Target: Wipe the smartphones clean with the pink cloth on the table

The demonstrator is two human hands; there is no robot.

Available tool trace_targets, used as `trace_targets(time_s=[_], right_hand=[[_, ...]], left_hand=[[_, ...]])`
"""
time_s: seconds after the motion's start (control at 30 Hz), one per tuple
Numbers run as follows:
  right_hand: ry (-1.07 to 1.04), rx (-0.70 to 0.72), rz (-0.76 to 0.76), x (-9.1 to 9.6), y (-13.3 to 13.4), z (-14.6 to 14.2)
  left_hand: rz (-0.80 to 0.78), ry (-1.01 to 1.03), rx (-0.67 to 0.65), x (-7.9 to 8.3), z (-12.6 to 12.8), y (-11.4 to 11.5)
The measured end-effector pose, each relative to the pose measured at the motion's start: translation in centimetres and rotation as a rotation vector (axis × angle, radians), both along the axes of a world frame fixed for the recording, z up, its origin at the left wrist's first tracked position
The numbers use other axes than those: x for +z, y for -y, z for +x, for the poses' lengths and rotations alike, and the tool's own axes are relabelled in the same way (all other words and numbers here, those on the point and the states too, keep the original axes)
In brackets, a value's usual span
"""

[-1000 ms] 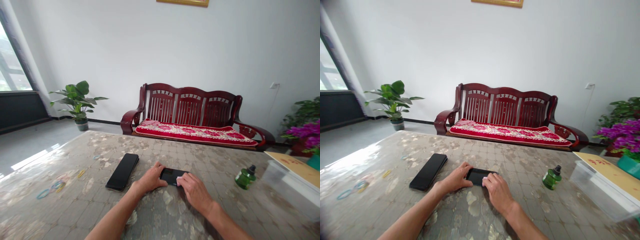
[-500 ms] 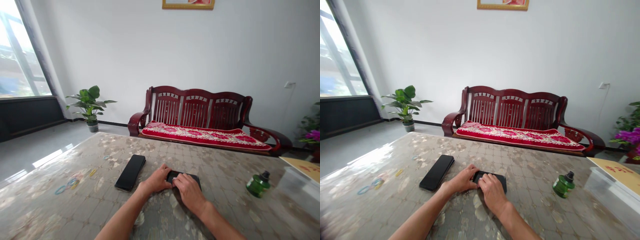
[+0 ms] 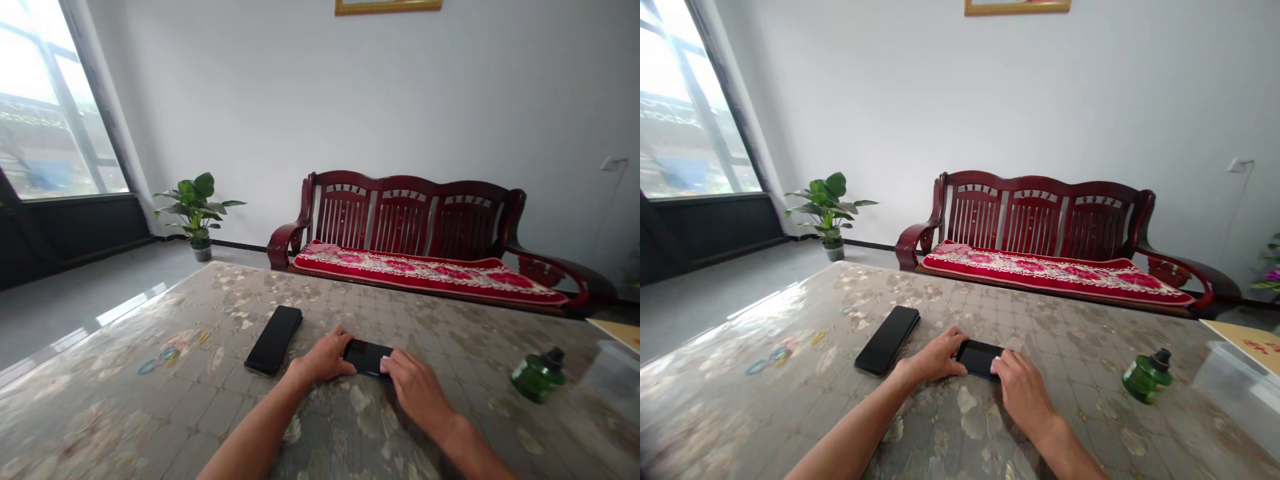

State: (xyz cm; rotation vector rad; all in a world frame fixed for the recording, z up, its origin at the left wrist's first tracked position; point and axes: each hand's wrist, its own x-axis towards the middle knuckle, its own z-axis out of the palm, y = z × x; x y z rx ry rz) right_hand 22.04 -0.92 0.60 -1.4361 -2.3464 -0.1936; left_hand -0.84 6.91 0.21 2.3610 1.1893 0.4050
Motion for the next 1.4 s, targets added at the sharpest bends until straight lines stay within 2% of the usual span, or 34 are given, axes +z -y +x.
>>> trace_targets(time_s=[0.1, 0.2, 0.33, 0.47, 0.57, 0.67, 0.8, 0.87, 0.97, 1.17, 1.33, 1.4], right_hand=[[0.026, 0.017, -0.005, 0.1, -1.3, -2.3], [0.055, 0.005, 0.013, 0.2, -2.7, -3.3], [0.038, -0.049, 0.008, 0.3, -3.3, -1.5], [0.008, -0.118, 0.011, 0.4, -2.6, 1.5], [-0.011, -0.157, 0.024, 0.2, -2.1, 2.3], [-0.045, -0.133, 0.018, -0.1, -1.5, 0.9], [-0.042, -0.017, 0.022, -0.2, -0.4, -2.4], [-0.033, 0.015, 0.02, -0.1, 0.1, -3.1], [-0.071, 0.006, 0.007, 0.0, 0.3, -2.2], [-0.154, -0.138, 0.037, -0.8, -0.3, 1.4], [-0.175, -0.198, 0.065, -1.4, -0.7, 1.8], [-0.189, -0.196, 0.064, -1.6, -0.9, 1.8]], left_hand=[[0.01, 0.005, -0.004, 0.0, 0.0, 0.1], [0.018, -0.001, -0.009, 0.0, 0.0, 0.1], [0.023, -0.004, -0.013, -0.1, -0.1, -0.1], [0.025, -0.002, -0.021, -0.3, -0.1, -0.2], [0.027, -0.001, -0.017, -0.3, -0.1, -0.2], [0.025, -0.014, -0.006, -0.1, -0.1, 0.0], [0.045, -0.027, -0.032, 0.4, -0.1, 0.3], [0.068, -0.036, -0.053, 0.5, -0.2, 0.4], [0.091, -0.066, -0.071, 0.7, -0.2, 0.6], [0.116, -0.194, -0.059, 1.4, 0.4, 1.6], [0.182, -0.191, -0.056, 1.7, 0.8, 2.3], [0.178, -0.15, -0.093, 1.6, 0.8, 2.2]])
